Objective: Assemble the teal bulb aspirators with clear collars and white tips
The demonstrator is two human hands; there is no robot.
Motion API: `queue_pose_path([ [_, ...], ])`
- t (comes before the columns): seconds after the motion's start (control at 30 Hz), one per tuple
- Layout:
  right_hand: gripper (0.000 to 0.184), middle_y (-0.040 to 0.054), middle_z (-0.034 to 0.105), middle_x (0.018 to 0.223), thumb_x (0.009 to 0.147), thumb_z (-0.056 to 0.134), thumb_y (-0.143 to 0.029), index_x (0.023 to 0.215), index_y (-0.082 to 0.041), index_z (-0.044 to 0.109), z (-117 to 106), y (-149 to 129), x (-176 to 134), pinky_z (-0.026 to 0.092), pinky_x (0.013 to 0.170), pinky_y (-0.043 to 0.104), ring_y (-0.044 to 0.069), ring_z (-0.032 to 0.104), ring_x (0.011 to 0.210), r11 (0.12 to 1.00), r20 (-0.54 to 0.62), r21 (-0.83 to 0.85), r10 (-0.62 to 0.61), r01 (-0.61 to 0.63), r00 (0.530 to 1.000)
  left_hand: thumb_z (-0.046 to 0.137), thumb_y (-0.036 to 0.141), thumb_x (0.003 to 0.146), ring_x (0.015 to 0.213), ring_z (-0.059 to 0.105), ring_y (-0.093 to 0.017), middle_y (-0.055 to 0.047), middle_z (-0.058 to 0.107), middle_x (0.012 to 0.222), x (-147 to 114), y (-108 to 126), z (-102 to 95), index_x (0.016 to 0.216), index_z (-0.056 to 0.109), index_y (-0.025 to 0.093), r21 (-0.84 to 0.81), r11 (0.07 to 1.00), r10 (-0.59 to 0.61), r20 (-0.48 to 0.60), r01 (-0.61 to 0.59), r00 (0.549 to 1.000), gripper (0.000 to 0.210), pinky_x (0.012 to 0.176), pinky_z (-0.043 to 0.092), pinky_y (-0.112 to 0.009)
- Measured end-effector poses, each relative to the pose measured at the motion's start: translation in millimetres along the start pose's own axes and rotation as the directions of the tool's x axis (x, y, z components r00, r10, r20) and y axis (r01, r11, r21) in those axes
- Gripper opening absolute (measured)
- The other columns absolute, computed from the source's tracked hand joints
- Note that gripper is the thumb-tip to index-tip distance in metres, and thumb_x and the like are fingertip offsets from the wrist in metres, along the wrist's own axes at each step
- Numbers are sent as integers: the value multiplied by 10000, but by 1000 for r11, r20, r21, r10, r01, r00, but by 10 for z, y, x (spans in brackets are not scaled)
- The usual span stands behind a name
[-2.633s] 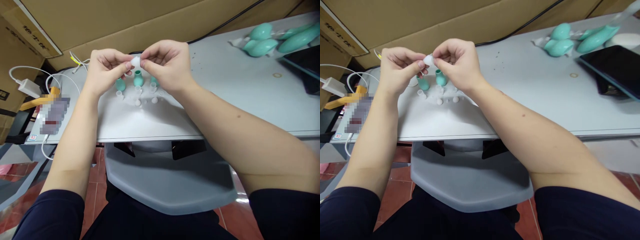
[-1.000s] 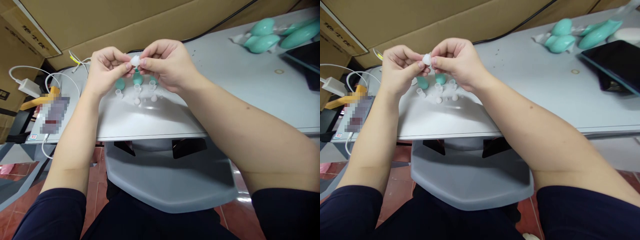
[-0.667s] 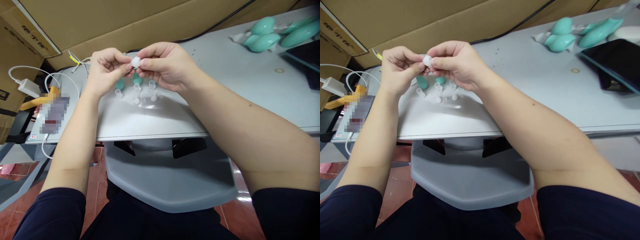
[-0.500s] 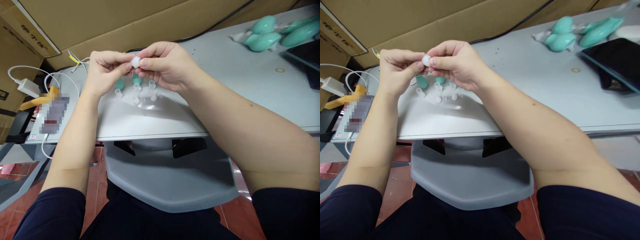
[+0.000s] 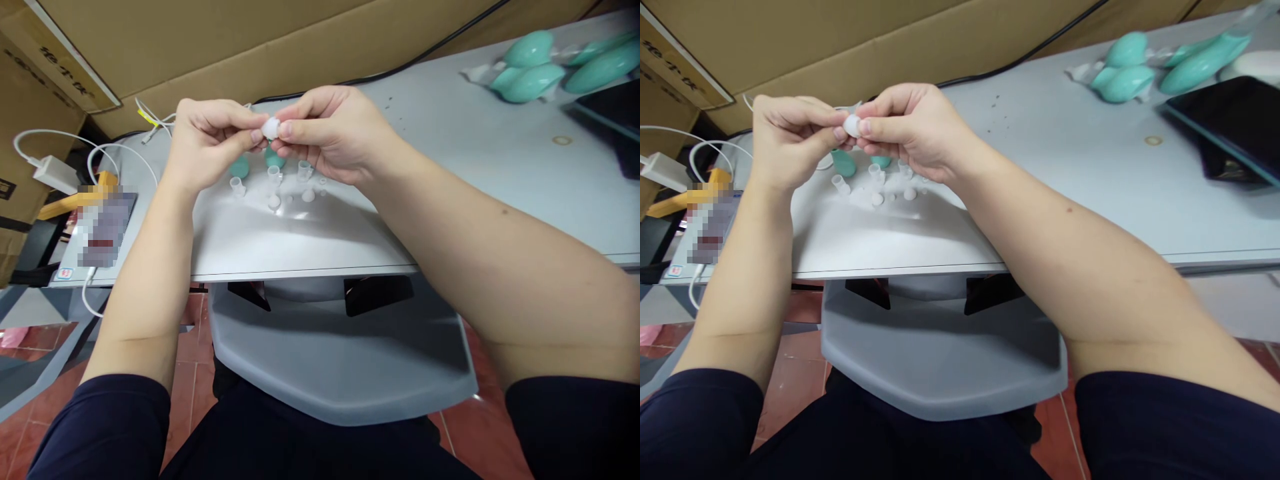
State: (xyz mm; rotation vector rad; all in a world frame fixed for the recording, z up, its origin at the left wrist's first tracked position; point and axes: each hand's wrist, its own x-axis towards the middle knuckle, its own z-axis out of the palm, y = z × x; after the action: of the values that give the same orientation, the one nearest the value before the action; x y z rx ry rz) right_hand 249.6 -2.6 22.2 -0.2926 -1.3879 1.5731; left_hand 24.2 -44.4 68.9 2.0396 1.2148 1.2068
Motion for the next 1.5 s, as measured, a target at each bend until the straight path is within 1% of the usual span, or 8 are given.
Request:
queue_pose_path([
  [0.4,205,17,871,927,841,1068,-228,876,-255,868,-31,65,-7,717,931,377,199,818,837,999,-8,21,-40,40,999,1032,514,812,859,823,-249,11,878,925,-25,24,36,868,885,356,-118,986,123,8,-121,992,223,867,717,-452],
  [0.57,252,-9,841,852,886,1017,-103,861,-227,798,89,12,8,693,823,301,153,782,765,999,-45,-13,44,-45,998,1037,605,826,669,750,-193,-5,836,802,89,-258,77,880,899,331,-221,908,341,-99,-355,935,312,637,626,-369],
  [0.67,135,2,820,867,974,912,-121,939,-218,825,169,-38,-16,672,747,313,159,738,723,986,-36,-152,-82,75,996,1007,456,903,690,743,-197,-25,851,835,74,-217,-77,968,931,314,-151,911,383,-33,-383,923,173,627,563,-359],
  [0.8,124,35,801,963,1011,787,-174,947,-263,845,236,-107,-83,646,906,441,247,726,872,665,123,-686,-293,294,948,1000,356,799,580,574,-163,-25,802,702,-64,109,-423,886,939,287,126,951,273,96,-284,957,126,554,433,-358],
  [0.9,137,65,805,1009,971,800,-167,908,-278,848,297,-126,-123,550,1104,548,340,689,1098,366,288,-868,-181,336,940,899,432,748,543,527,-162,-10,772,635,-152,344,-600,792,924,272,333,938,22,227,-98,974,168,524,356,-349],
  [1.07,119,114,812,1262,1018,772,-213,1007,-250,884,455,-122,-170,479,1151,655,465,558,1380,34,309,-951,76,307,948,804,206,751,673,707,-197,34,847,765,-184,499,-537,882,924,245,631,769,-439,409,99,800,183,649,502,-321],
  [1.3,97,137,792,1354,978,784,-206,979,-234,876,623,-158,-177,486,1157,720,535,557,1398,-136,284,-938,222,318,933,831,171,844,731,733,-194,37,868,841,-169,491,-343,939,921,234,727,680,-575,448,95,684,146,724,505,-314],
  [1.5,105,161,784,1356,967,761,-173,1024,-154,847,693,-129,-172,525,1132,689,507,588,1385,-229,279,-910,276,345,920,928,404,812,747,726,-194,36,857,827,-182,533,-545,875,886,257,674,730,-503,419,111,756,166,723,487,-333],
])
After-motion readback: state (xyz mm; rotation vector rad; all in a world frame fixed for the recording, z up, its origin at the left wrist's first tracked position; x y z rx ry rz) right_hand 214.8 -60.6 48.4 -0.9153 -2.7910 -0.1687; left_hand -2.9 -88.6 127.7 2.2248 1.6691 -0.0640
